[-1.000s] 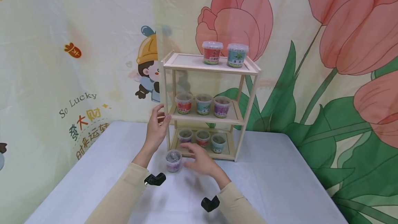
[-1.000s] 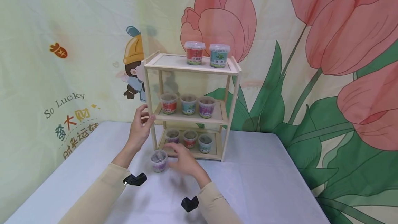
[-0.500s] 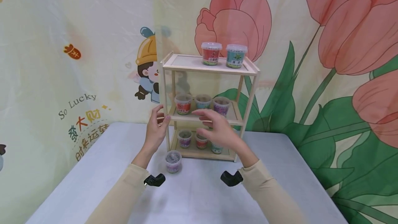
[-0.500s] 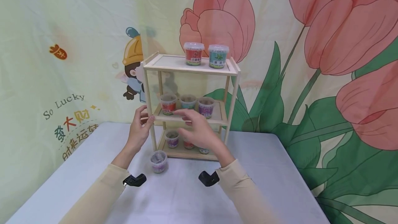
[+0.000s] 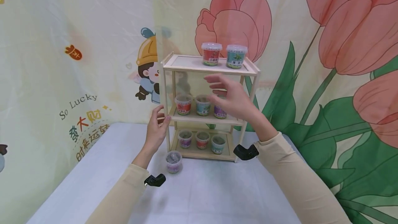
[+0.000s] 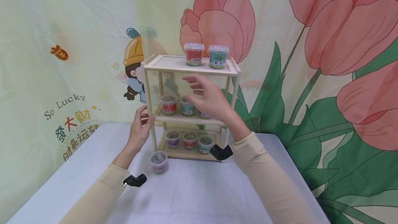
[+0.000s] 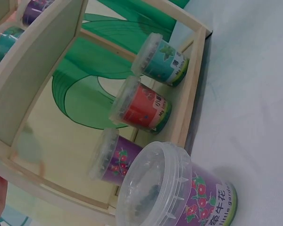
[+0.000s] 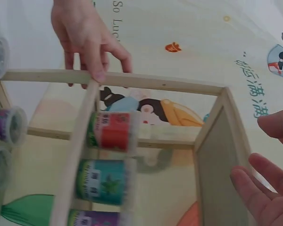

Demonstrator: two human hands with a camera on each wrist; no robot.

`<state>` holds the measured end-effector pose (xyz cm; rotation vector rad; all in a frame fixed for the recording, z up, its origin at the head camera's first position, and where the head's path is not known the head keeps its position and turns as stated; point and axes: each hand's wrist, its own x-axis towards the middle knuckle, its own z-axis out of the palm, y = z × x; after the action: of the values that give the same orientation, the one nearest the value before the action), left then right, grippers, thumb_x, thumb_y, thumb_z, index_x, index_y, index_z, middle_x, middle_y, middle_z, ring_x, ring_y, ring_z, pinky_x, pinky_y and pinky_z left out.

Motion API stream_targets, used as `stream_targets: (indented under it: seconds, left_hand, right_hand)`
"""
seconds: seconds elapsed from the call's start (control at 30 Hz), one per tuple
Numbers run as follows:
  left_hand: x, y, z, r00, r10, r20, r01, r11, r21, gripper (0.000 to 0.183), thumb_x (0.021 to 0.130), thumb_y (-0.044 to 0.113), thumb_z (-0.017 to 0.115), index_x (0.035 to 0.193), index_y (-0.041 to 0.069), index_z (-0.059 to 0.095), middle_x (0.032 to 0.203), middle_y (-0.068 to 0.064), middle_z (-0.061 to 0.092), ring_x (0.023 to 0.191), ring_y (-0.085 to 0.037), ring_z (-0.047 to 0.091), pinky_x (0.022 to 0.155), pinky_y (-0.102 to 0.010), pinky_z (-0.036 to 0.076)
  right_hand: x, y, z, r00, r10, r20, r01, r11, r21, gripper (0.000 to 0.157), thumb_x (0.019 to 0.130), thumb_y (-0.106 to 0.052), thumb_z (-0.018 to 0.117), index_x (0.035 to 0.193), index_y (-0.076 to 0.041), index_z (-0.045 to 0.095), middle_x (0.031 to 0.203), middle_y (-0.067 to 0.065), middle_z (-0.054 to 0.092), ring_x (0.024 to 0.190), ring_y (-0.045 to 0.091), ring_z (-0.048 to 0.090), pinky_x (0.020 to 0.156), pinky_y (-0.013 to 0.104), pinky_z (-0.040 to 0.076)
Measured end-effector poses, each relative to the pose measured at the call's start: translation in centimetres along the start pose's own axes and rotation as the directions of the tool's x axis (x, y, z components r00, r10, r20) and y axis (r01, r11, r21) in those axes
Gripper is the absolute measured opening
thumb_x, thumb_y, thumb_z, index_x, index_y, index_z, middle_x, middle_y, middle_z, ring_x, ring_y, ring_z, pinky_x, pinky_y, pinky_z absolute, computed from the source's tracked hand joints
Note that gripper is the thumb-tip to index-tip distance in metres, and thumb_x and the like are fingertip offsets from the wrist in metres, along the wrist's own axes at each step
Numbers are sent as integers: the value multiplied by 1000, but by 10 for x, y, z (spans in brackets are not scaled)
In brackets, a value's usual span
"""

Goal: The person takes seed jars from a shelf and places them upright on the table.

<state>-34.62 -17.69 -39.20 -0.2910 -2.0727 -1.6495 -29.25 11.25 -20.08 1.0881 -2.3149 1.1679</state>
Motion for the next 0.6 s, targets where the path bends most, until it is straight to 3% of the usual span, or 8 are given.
stream_targets:
  seconds: [0.3,0.43,0.6]
  left_hand:
    - [0,0,-1,1000,6,-5,-6,1000,-3,54,108,19,63,157,21,42,131,-21,56,125,-35,56,106,-56,48]
    - [0,0,0,1000,3,-1,-3,1000,-2,54,108,19,63,157,22,42,131,-20,56,124,-34,56,105,-56,49]
    - [0,0,1,1000,-3,-8,3,1000,-7,53,108,18,63,157,22,42,131,-21,56,124,-35,56,105,-55,49]
  right_hand:
    - [34,-13,-28,988,12,-154,-16,1000,-23,46,99,-5,72,144,-6,59,142,17,63,129,30,65,110,40,52]
    - [47,-12,-37,977,118,-180,-130,990,-57,49,100,-14,71,147,-13,58,144,14,62,131,29,63,112,41,51]
    - [60,-11,-40,951,268,-154,-282,957,-71,58,101,-23,69,155,-23,50,154,11,54,137,29,57,113,42,49]
